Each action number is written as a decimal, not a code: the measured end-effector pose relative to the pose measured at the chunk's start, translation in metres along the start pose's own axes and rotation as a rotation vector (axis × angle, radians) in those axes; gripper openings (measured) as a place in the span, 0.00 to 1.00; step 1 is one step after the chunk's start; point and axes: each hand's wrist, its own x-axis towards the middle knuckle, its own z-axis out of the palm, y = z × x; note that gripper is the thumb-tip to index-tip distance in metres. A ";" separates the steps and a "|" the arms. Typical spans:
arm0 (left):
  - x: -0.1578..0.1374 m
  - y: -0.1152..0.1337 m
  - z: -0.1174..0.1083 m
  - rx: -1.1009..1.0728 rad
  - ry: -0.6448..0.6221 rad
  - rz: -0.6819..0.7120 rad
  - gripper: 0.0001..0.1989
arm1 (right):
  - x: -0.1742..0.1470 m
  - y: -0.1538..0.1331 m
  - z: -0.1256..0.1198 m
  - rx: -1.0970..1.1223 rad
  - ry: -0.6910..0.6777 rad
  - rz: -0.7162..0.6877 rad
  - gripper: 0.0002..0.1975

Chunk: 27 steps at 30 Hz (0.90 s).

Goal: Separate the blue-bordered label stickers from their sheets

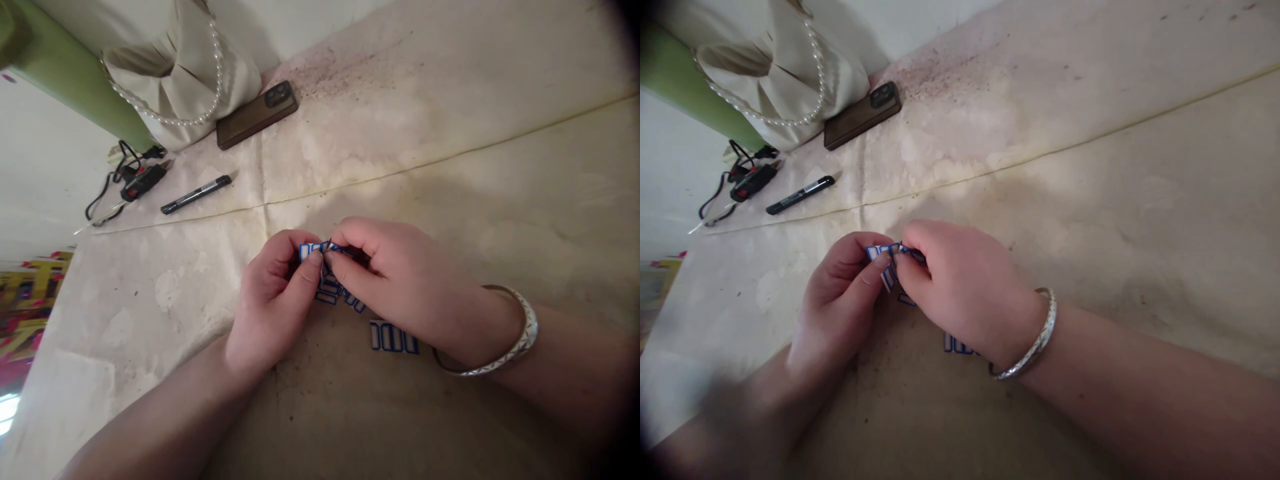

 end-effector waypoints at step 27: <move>0.000 -0.002 0.001 -0.010 0.002 0.032 0.03 | 0.000 0.001 0.001 0.002 0.018 -0.021 0.09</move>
